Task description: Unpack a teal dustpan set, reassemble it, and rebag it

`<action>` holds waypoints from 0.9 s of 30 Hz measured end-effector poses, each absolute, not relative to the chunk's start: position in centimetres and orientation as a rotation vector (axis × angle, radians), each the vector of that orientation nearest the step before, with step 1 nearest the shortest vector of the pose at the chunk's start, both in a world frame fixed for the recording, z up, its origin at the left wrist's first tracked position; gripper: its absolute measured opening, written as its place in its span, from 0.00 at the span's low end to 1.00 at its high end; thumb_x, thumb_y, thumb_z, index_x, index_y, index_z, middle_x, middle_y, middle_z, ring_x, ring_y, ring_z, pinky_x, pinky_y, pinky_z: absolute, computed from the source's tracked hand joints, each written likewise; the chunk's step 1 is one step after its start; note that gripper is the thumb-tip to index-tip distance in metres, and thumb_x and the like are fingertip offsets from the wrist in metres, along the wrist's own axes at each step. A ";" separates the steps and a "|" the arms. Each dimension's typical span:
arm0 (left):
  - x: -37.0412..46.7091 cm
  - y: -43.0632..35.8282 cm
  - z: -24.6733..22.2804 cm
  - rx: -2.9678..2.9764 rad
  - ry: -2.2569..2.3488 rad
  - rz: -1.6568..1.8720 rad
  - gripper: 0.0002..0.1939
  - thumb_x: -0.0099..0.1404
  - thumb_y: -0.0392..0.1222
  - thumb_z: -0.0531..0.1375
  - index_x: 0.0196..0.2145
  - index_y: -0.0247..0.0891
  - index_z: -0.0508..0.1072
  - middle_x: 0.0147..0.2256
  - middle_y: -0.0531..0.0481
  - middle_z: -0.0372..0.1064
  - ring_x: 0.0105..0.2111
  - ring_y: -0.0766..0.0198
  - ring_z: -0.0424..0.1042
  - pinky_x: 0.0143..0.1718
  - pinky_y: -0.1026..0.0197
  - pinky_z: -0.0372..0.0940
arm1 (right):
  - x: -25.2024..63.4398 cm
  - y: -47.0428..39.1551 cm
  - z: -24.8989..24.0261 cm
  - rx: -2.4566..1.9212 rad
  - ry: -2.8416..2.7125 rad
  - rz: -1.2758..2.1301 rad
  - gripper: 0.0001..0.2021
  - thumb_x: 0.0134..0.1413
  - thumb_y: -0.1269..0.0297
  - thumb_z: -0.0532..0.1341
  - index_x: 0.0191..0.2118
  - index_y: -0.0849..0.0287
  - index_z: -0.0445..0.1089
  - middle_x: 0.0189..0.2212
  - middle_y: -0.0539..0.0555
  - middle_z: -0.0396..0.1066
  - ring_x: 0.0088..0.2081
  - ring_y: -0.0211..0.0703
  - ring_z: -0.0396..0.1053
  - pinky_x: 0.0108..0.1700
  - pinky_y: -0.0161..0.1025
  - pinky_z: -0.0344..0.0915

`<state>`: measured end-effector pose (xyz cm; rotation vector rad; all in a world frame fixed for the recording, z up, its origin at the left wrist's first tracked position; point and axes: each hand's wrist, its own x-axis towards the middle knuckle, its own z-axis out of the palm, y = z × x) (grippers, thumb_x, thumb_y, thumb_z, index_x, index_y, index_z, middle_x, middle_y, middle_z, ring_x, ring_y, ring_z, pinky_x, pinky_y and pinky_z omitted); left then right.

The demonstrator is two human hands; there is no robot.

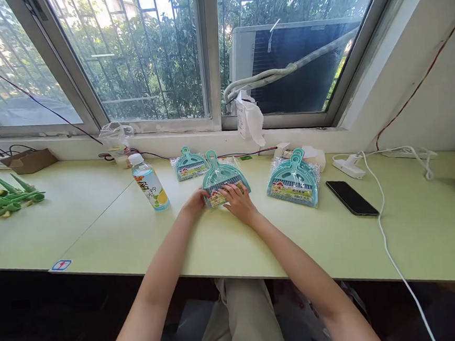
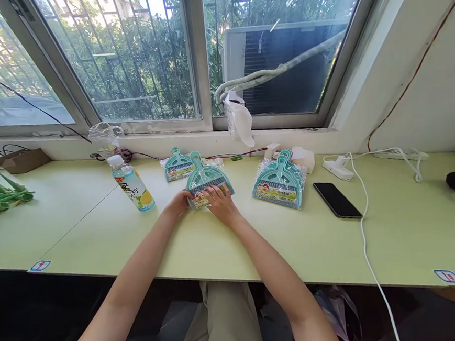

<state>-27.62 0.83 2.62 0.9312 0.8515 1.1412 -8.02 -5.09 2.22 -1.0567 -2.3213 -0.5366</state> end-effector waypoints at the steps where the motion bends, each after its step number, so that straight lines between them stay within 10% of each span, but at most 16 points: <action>1: -27.6 0.8 2.6 0.898 0.806 1.126 0.23 0.41 0.25 0.56 0.38 0.33 0.71 0.26 0.50 0.74 0.26 0.61 0.73 0.28 0.62 0.68 | -8.0 -5.1 2.2 -1.064 -2.315 -0.545 0.25 0.58 0.63 0.59 0.61 0.57 0.57 0.56 0.61 0.63 0.58 0.53 0.56 0.61 0.54 0.40; 21: -26.2 0.6 2.0 0.932 0.694 1.036 0.19 0.59 0.47 0.62 0.46 0.36 0.69 0.31 0.47 0.74 0.25 0.62 0.73 0.26 0.62 0.67 | -8.9 -5.6 2.1 -1.100 -2.269 -0.158 0.10 0.60 0.64 0.58 0.46 0.56 0.69 0.44 0.55 0.71 0.46 0.45 0.65 0.45 0.41 0.56; 27: -26.0 1.1 2.0 0.899 0.746 1.089 0.19 0.59 0.47 0.63 0.44 0.33 0.70 0.32 0.45 0.75 0.29 0.59 0.75 0.32 0.58 0.70 | -8.7 -5.4 2.1 -0.997 -2.165 -0.276 0.06 0.61 0.68 0.56 0.35 0.56 0.69 0.41 0.52 0.72 0.48 0.43 0.65 0.55 0.45 0.51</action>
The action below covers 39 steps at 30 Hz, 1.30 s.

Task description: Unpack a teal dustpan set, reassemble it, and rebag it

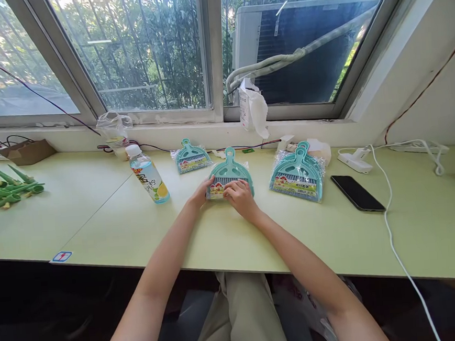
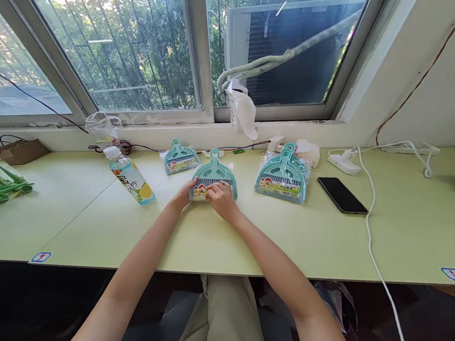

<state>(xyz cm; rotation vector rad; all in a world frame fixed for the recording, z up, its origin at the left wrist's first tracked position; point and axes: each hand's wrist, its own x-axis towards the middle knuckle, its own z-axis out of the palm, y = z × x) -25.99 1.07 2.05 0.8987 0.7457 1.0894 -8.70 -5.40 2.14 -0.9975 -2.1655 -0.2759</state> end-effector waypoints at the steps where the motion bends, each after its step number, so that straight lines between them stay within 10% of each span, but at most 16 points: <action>1: -26.0 1.3 2.0 0.872 0.771 1.115 0.18 0.59 0.47 0.63 0.44 0.33 0.71 0.32 0.44 0.76 0.30 0.58 0.76 0.34 0.58 0.70 | -8.7 -5.4 2.1 -0.946 -2.206 -0.316 0.08 0.62 0.69 0.54 0.34 0.56 0.69 0.39 0.52 0.72 0.47 0.43 0.66 0.56 0.44 0.50; 9: -27.1 2.2 2.0 0.645 0.859 1.336 0.15 0.63 0.43 0.58 0.46 0.35 0.71 0.34 0.44 0.76 0.37 0.54 0.76 0.46 0.50 0.69 | -9.0 -5.4 1.6 -0.956 -2.370 -0.257 0.11 0.64 0.68 0.50 0.36 0.58 0.69 0.34 0.56 0.72 0.36 0.42 0.68 0.39 0.37 0.61; 14: -26.9 1.5 2.6 0.644 0.801 1.347 0.18 0.61 0.39 0.58 0.50 0.35 0.69 0.37 0.44 0.76 0.40 0.55 0.76 0.51 0.50 0.67 | -8.5 -5.0 1.7 -1.030 -2.015 0.158 0.13 0.64 0.62 0.49 0.44 0.57 0.70 0.42 0.57 0.72 0.43 0.44 0.69 0.45 0.40 0.66; 29: -26.5 0.6 2.8 0.894 0.708 1.183 0.22 0.53 0.33 0.63 0.47 0.36 0.70 0.37 0.47 0.76 0.33 0.62 0.75 0.35 0.61 0.68 | -7.4 -2.4 0.3 -1.051 -0.969 0.932 0.23 0.39 0.53 0.68 0.41 0.60 0.67 0.38 0.57 0.75 0.41 0.44 0.72 0.48 0.43 0.67; 39: -26.8 1.1 2.3 1.075 0.685 1.140 0.19 0.59 0.52 0.62 0.44 0.38 0.73 0.37 0.48 0.75 0.36 0.62 0.74 0.38 0.61 0.67 | -7.1 -2.8 1.3 -0.952 -0.730 1.079 0.19 0.34 0.59 0.72 0.31 0.59 0.66 0.27 0.49 0.73 0.33 0.40 0.73 0.43 0.44 0.74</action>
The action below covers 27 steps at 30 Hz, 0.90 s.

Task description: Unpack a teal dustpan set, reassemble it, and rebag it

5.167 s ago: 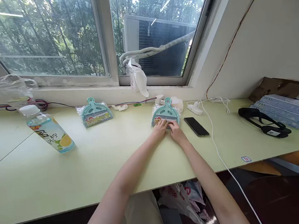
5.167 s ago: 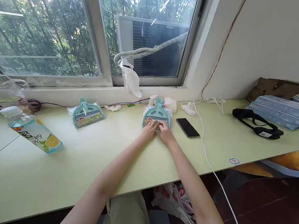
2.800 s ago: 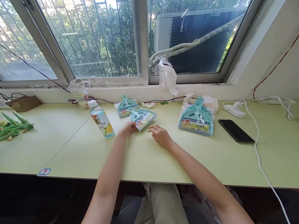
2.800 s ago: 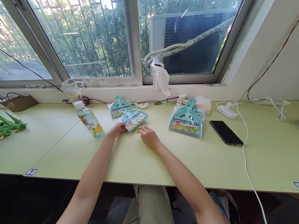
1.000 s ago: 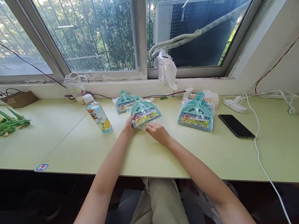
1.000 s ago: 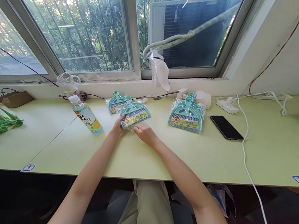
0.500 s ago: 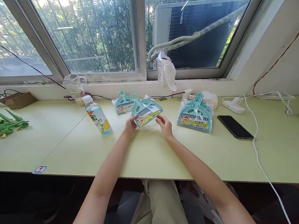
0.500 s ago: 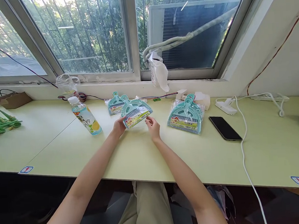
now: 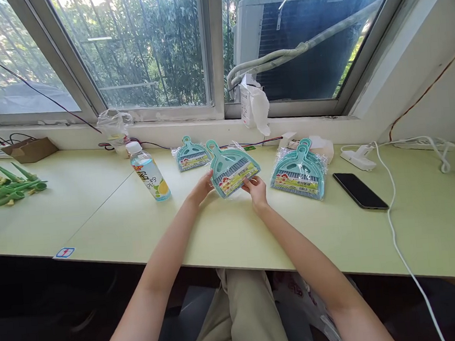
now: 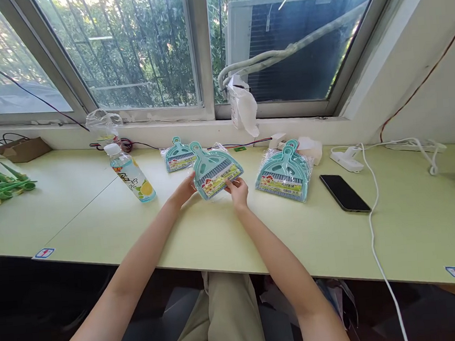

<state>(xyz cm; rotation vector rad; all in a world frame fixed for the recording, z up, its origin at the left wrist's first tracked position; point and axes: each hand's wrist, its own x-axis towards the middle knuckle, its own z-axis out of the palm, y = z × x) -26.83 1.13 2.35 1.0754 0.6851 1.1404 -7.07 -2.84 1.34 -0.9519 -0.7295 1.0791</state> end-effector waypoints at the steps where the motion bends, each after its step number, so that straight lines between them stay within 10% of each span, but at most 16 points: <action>1: -27.0 1.5 2.1 1.051 0.721 1.178 0.19 0.59 0.54 0.61 0.41 0.38 0.74 0.34 0.48 0.75 0.33 0.62 0.73 0.36 0.62 0.66 | -7.0 -2.9 1.6 -0.953 -0.735 1.094 0.19 0.33 0.60 0.72 0.31 0.59 0.66 0.26 0.49 0.73 0.32 0.40 0.74 0.42 0.44 0.75; 12: -28.2 3.8 1.2 0.708 1.035 1.460 0.15 0.63 0.50 0.58 0.38 0.34 0.72 0.23 0.51 0.71 0.21 0.67 0.70 0.26 0.65 0.64 | -6.7 -3.4 2.7 -0.940 -0.891 1.205 0.14 0.35 0.65 0.73 0.31 0.62 0.72 0.26 0.53 0.75 0.29 0.44 0.75 0.42 0.50 0.76; 22: -33.0 4.7 1.4 0.479 1.157 1.792 0.11 0.69 0.43 0.51 0.48 0.40 0.62 0.39 0.47 0.71 0.35 0.69 0.74 0.37 0.66 0.69 | -4.2 -2.2 2.3 -0.965 -0.819 1.193 0.09 0.38 0.69 0.70 0.30 0.62 0.73 0.28 0.53 0.76 0.30 0.42 0.75 0.42 0.47 0.75; 27: -31.5 4.2 1.5 0.581 1.420 1.869 0.33 0.57 0.30 0.62 0.56 0.40 0.54 0.46 0.44 0.66 0.45 0.62 0.72 0.44 0.62 0.67 | -3.5 -1.9 1.8 -0.975 -0.711 1.159 0.08 0.39 0.70 0.69 0.30 0.61 0.73 0.31 0.53 0.77 0.35 0.44 0.75 0.45 0.46 0.74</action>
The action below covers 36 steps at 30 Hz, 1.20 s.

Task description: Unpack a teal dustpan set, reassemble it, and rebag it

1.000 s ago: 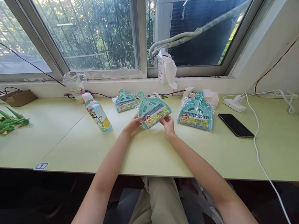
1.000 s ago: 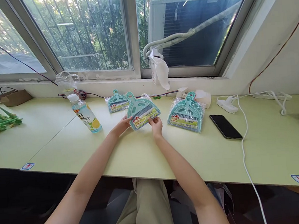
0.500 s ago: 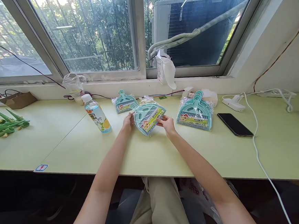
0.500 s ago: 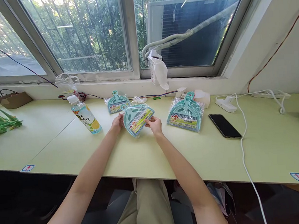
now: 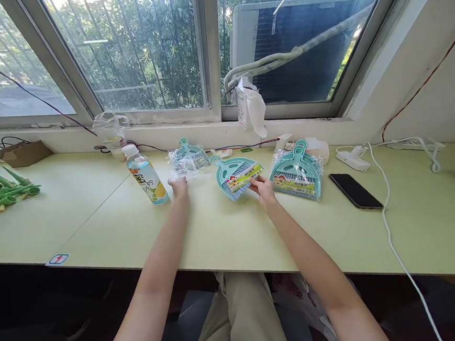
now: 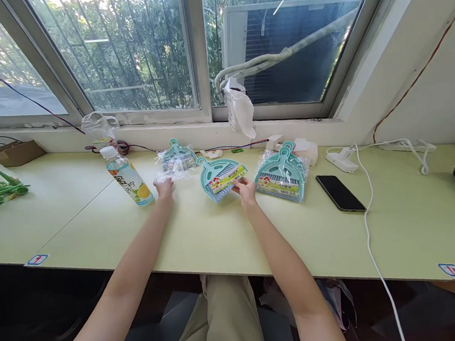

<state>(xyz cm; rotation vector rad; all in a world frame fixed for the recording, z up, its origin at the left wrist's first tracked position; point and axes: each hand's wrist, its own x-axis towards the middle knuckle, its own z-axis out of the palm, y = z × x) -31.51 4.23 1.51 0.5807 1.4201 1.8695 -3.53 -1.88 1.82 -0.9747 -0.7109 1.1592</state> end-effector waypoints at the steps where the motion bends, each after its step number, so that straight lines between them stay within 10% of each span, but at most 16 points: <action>1: -31.2 3.9 1.7 0.612 1.453 1.901 0.35 0.55 0.29 0.62 0.57 0.40 0.52 0.50 0.40 0.64 0.50 0.60 0.68 0.48 0.61 0.65 | -3.5 -1.9 1.8 -0.974 -0.707 1.153 0.08 0.39 0.70 0.69 0.31 0.61 0.73 0.31 0.53 0.77 0.35 0.44 0.75 0.45 0.46 0.74; 6: -29.5 1.2 3.4 1.066 1.700 2.096 0.38 0.56 0.30 0.62 0.61 0.37 0.50 0.66 0.35 0.34 0.67 0.50 0.35 0.62 0.50 0.47 | -3.8 -1.9 1.9 -0.941 -0.756 1.143 0.11 0.37 0.65 0.70 0.31 0.60 0.73 0.33 0.54 0.77 0.36 0.45 0.75 0.45 0.46 0.74; 12: -25.2 -0.4 4.4 1.399 1.164 1.478 0.16 0.65 0.50 0.54 0.46 0.41 0.70 0.45 0.44 0.69 0.49 0.53 0.67 0.43 0.57 0.65 | -4.3 -2.1 2.1 -0.881 -0.795 1.163 0.14 0.35 0.63 0.70 0.32 0.60 0.73 0.33 0.52 0.77 0.35 0.42 0.74 0.42 0.44 0.74; 16: -23.3 -0.2 3.8 1.253 1.050 1.313 0.16 0.63 0.50 0.58 0.46 0.43 0.68 0.34 0.50 0.69 0.31 0.62 0.69 0.29 0.64 0.63 | -4.1 -2.0 2.3 -0.883 -0.804 1.189 0.12 0.36 0.65 0.70 0.32 0.60 0.73 0.32 0.52 0.77 0.34 0.41 0.74 0.42 0.42 0.73; 22: -25.1 0.6 3.8 1.262 1.150 1.779 0.10 0.65 0.47 0.55 0.32 0.39 0.71 0.30 0.51 0.66 0.35 0.63 0.66 0.36 0.66 0.59 | -4.5 -2.1 2.3 -1.197 -1.104 1.214 0.04 0.43 0.69 0.65 0.30 0.61 0.73 0.29 0.53 0.76 0.29 0.43 0.73 0.33 0.40 0.71; 30: -26.6 -0.2 4.8 1.447 1.550 1.961 0.20 0.68 0.52 0.49 0.48 0.37 0.69 0.26 0.52 0.65 0.25 0.66 0.62 0.30 0.64 0.55 | -4.7 -4.1 3.2 -2.062 -1.906 0.058 0.16 0.56 0.66 0.58 0.51 0.59 0.67 0.45 0.61 0.70 0.43 0.48 0.72 0.40 0.38 0.64; 36: -25.0 -2.2 5.3 1.788 1.701 1.902 0.23 0.70 0.52 0.45 0.53 0.37 0.68 0.28 0.49 0.69 0.27 0.64 0.67 0.30 0.64 0.56 | -5.3 -5.2 4.3 -1.888 -1.782 -0.229 0.28 0.59 0.61 0.56 0.63 0.59 0.50 0.51 0.64 0.61 0.45 0.49 0.68 0.35 0.37 0.64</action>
